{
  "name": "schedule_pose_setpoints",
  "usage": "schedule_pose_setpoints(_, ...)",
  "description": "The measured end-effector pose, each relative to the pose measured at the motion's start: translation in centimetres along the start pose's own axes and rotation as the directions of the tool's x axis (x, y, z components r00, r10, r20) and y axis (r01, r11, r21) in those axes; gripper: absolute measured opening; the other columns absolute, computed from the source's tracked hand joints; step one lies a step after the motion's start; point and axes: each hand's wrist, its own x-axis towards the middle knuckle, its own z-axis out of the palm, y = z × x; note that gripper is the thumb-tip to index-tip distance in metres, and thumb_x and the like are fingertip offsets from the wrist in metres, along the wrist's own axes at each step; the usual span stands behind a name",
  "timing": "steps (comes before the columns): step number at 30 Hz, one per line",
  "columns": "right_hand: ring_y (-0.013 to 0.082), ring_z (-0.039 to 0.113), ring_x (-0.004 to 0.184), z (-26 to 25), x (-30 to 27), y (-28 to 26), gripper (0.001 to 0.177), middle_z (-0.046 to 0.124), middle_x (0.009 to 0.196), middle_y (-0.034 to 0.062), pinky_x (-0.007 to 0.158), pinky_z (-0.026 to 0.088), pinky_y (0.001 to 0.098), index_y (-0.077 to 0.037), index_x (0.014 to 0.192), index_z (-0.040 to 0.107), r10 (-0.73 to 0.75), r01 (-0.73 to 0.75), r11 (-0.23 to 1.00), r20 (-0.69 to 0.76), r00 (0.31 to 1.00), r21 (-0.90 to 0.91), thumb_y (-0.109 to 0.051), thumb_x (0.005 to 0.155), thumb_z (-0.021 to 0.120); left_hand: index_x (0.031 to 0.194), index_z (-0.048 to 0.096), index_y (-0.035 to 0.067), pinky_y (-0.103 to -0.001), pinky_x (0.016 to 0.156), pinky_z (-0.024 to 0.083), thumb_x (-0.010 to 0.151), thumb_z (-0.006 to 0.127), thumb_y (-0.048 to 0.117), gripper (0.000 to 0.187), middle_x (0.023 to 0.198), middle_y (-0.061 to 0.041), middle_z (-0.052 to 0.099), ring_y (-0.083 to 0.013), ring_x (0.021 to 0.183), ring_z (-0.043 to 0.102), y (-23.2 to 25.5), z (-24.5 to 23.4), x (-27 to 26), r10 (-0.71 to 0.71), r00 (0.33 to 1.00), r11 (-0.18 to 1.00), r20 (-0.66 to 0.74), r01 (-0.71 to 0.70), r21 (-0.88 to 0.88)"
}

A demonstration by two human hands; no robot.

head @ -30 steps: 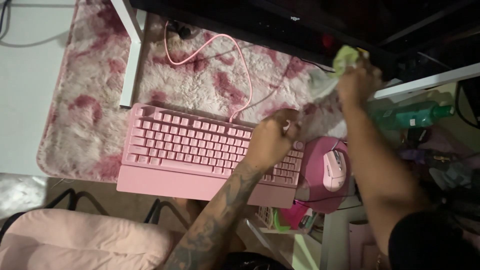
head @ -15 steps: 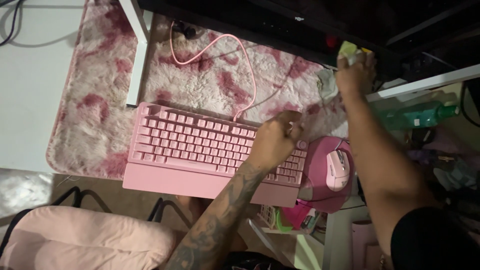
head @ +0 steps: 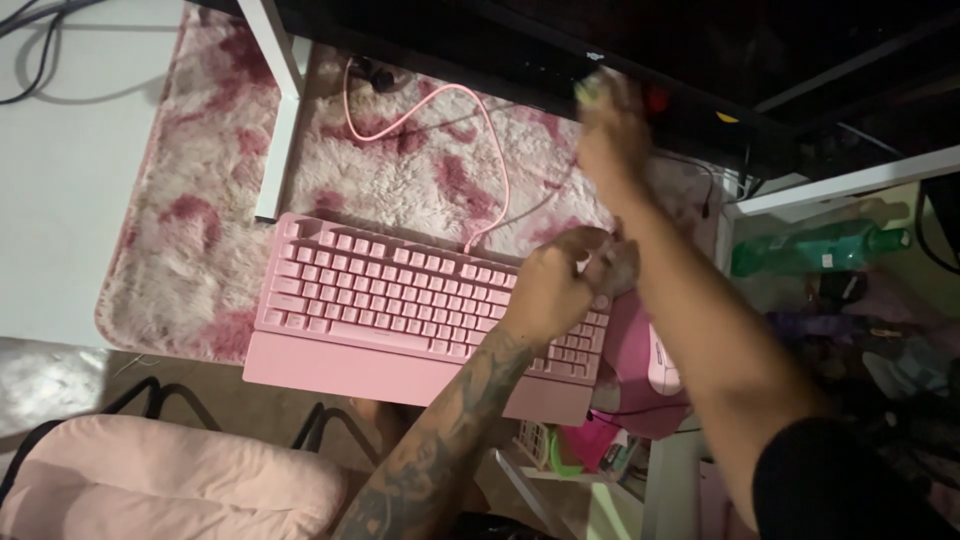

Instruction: The person cleans the surfaces of computer monitors using a cloth.

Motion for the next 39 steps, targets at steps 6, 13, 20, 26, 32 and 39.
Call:
schedule_pose_setpoints(6,0.0449,0.045,0.14,6.1,1.6,-4.4,0.056,0.039,0.16,0.0178,0.114,0.041,0.0514,-0.009,0.154,0.045,-0.644,0.634,0.754,-0.388,0.66,-0.173,-0.026,0.105,0.066,0.115,0.07,0.004,-0.041,0.085,0.06,0.094,0.063,0.014,0.025,0.108,-0.018,0.076,-0.0322,0.095,0.077,-1.1,-0.9,0.2,-0.022,0.979,0.996,-0.202,0.004,-0.087)
schedule_pose_setpoints(13,0.043,0.047,0.141,1.7,0.4,1.6,0.07,0.051,0.155,0.019,0.119,0.04,0.0496,-0.005,0.16,0.04,-0.539,0.551,0.835,-0.223,0.812,-0.013,-0.011,0.099,0.075,0.112,0.07,0.001,-0.041,0.08,0.059,0.091,0.065,0.014,0.025,0.104,-0.017,0.076,-0.0313,0.089,0.076,-0.6,-4.7,-1.2,-0.071,0.978,0.997,-0.195,0.068,-0.025)
schedule_pose_setpoints(20,0.0426,0.045,0.15,3.7,1.2,-1.9,0.065,0.048,0.162,0.0231,0.127,0.034,0.048,0.001,0.163,0.042,-0.655,0.638,0.754,-0.259,0.71,-0.157,-0.003,0.103,0.068,0.116,0.071,0.002,-0.041,0.079,0.06,0.092,0.064,0.016,0.028,0.099,-0.018,0.076,-0.0305,0.085,0.077,-1.3,-7.7,-2.5,-0.157,0.967,0.987,-0.201,0.147,-0.063)
schedule_pose_setpoints(26,0.0492,0.045,0.142,2.4,-0.6,-14.4,0.067,0.049,0.156,0.0265,0.117,0.035,0.0514,0.0,0.156,0.046,-0.726,0.734,0.677,-0.206,0.656,-0.05,-0.008,0.093,0.067,0.123,0.066,0.0,-0.045,0.089,0.054,0.089,0.064,0.013,0.036,0.114,-0.023,0.07,-0.0386,0.1,0.069,-2.0,-8.9,-0.9,-0.065,0.963,0.995,-0.262,0.082,0.056)
schedule_pose_setpoints(32,0.0386,0.048,0.147,3.4,0.6,-6.9,0.051,0.054,0.156,0.0124,0.121,0.035,0.0554,-0.012,0.147,0.061,-0.846,0.809,0.533,-0.126,0.518,-0.25,-0.008,0.097,0.062,0.122,0.066,-0.001,-0.046,0.096,0.05,0.089,0.065,0.01,0.035,0.121,-0.023,0.068,-0.0425,0.111,0.063,-2.3,-9.4,-0.4,0.148,0.943,0.975,-0.299,-0.088,0.205)
schedule_pose_setpoints(39,0.0445,0.047,0.143,1.5,-5.5,7.4,0.067,0.05,0.153,0.0263,0.114,0.034,0.0628,0.0,0.142,0.062,-0.592,0.463,0.777,-0.245,0.768,-0.427,-0.054,0.103,0.068,0.115,0.069,0.001,-0.045,0.092,0.053,0.091,0.066,0.013,0.027,0.113,-0.02,0.071,-0.0408,0.106,0.066,-1.8,-8.3,-1.0,0.075,0.974,0.986,-0.214,-0.041,0.159)
